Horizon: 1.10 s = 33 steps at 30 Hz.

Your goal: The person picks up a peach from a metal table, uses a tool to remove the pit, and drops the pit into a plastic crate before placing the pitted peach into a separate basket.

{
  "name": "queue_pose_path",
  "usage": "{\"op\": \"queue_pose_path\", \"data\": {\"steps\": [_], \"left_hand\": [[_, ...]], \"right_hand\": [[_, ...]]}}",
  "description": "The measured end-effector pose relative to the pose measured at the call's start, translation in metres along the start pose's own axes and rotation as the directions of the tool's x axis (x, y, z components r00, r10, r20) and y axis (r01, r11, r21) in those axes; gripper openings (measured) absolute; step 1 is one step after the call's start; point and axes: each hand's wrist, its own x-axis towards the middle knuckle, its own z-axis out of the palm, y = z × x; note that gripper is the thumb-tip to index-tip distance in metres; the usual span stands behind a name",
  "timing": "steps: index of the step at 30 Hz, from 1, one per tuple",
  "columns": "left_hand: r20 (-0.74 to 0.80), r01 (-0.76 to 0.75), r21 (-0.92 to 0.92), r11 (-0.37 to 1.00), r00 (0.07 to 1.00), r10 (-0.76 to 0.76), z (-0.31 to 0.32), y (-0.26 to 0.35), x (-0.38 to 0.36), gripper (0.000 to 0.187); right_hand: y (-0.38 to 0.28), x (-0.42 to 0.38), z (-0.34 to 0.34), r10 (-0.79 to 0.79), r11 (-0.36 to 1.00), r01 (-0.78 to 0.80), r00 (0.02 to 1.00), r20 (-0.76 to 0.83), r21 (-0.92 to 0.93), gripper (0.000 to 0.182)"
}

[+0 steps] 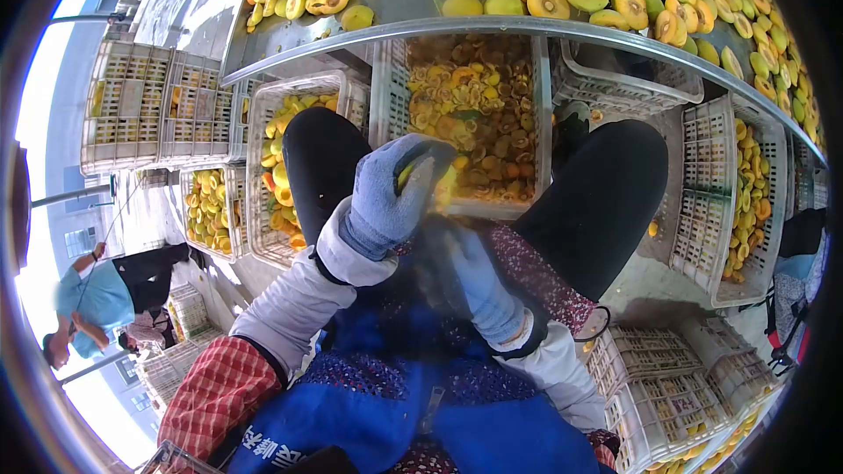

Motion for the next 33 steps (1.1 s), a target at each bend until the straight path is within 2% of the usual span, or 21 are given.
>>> {"op": "queue_pose_path", "data": {"steps": [1, 2, 4, 8, 10, 12, 14, 15, 17, 19, 20, 21, 22, 23, 24, 25, 26, 27, 29, 30, 33], "left_hand": [[0.038, 0.010, 0.042, 0.999, 0.999, -0.011, -0.001, 0.000, 0.000, 0.019], [0.076, 0.016, 0.084, 0.996, 0.997, -0.022, -0.002, 0.001, 0.001, 0.021], [0.047, -0.005, 0.041, 0.999, 0.999, 0.003, -0.001, -0.001, -0.001, 0.018], [-0.009, -0.022, 0.023, 0.999, 1.000, 0.022, 0.001, 0.001, -0.004, 0.016], [0.007, -0.028, 0.010, 1.000, 1.000, 0.028, 0.003, 0.001, 0.000, 0.018], [0.018, -0.032, 0.000, 1.000, 0.999, 0.032, 0.007, -0.005, -0.001, 0.019], [0.011, -0.031, -0.396, 0.918, 0.999, 0.039, 0.017, -0.023, -0.003, 0.021], [0.009, -0.036, -0.397, 0.917, 0.999, 0.043, 0.017, -0.020, -0.003, 0.021], [0.198, 0.294, -0.670, 0.681, 0.956, -0.218, 0.017, -0.010, -0.006, 0.024], [0.167, 0.270, -0.673, 0.689, 0.962, -0.214, 0.023, -0.020, -0.009, 0.024], [0.133, 0.246, -0.676, 0.695, 0.968, -0.213, 0.027, -0.027, -0.012, 0.024], [0.131, 0.246, -0.677, 0.694, 0.968, -0.215, 0.029, -0.032, -0.014, 0.024], [0.059, 0.161, -0.595, 0.787, 0.986, -0.157, 0.031, -0.036, -0.016, 0.025], [-0.006, 0.073, -0.499, 0.863, 0.996, -0.088, 0.033, -0.041, -0.016, 0.026], [-0.012, 0.068, -0.499, 0.864, 0.996, -0.086, 0.037, -0.052, -0.018, 0.026], [0.072, 0.302, -0.775, 0.555, 0.915, -0.397, 0.042, -0.063, -0.020, 0.031], [0.260, 0.405, -0.908, 0.108, 0.747, -0.613, 0.045, -0.073, -0.024, 0.036], [0.248, 0.393, -0.912, 0.114, 0.752, -0.611, 0.042, -0.073, -0.025, 0.036], [0.132, 0.385, -0.865, 0.321, 0.792, -0.596, 0.030, -0.075, -0.029, 0.038], [0.136, 0.394, -0.874, 0.284, 0.759, -0.637, 0.015, -0.062, -0.024, 0.039], [0.035, 0.337, -0.869, 0.364, 0.774, -0.632, -0.027, -0.051, -0.025, 0.033]], "right_hand": [[0.000, 0.001, -0.003, 0.046, 0.995, -0.047, 0.999, 0.023, 0.083, 0.042], [-0.002, 0.000, -0.004, 0.044, 0.996, -0.046, 0.999, 0.023, 0.082, 0.042], [-0.006, -0.001, -0.007, 0.188, 0.954, -0.224, 0.965, 0.184, 0.197, 0.042], [-0.008, -0.004, 0.001, 0.155, 0.982, -0.166, 0.981, 0.113, 0.089, 0.042], [-0.010, -0.004, 0.003, 0.195, 0.954, -0.229, 0.964, 0.183, 0.191, 0.042], [-0.007, -0.004, -0.003, 0.205, 0.952, -0.240, 0.960, 0.190, 0.188, 0.043], [-0.009, -0.003, 0.000, 0.206, 0.951, -0.246, 0.956, 0.211, 0.186, 0.043], [-0.012, -0.006, 0.004, 0.188, 0.946, -0.243, 0.950, 0.248, 0.213, 0.044], [-0.012, -0.009, 0.004, 0.172, 0.938, -0.244, 0.945, 0.279, 0.247, 0.044], [-0.010, -0.004, -0.002, 0.193, 0.852, -0.362, 0.889, 0.416, 0.378, 0.044], [-0.010, -0.002, -0.002, 0.194, 0.852, -0.363, 0.889, 0.415, 0.377, 0.044], [-0.010, -0.001, -0.002, 0.184, 0.915, -0.288, 0.921, 0.343, 0.282, 0.044], [-0.010, 0.000, -0.002, 0.163, 0.960, -0.216, 0.949, 0.271, 0.176, 0.043], [-0.011, 0.001, -0.004, 0.165, 0.961, -0.216, 0.948, 0.271, 0.172, 0.043], [-0.014, 0.003, -0.007, 0.151, 0.963, -0.216, 0.928, 0.341, 0.163, 0.043], [-0.017, 0.004, -0.005, 0.138, 0.964, -0.218, 0.902, 0.410, 0.155, 0.043], [-0.022, -0.003, 0.001, 0.058, 0.970, -0.153, 0.899, 0.435, 0.188, 0.042], [-0.024, -0.002, 0.002, 0.062, 0.972, -0.155, 0.894, 0.443, 0.178, 0.042], [-0.024, 0.001, 0.000, 0.063, 0.942, -0.170, 0.937, 0.344, 0.290, 0.041], [-0.021, 0.000, -0.002, 0.067, 0.940, -0.175, 0.936, 0.345, 0.292, 0.041], [-0.022, 0.005, -0.005, 0.095, 0.949, -0.161, 0.966, 0.242, 0.271, 0.044]]}}
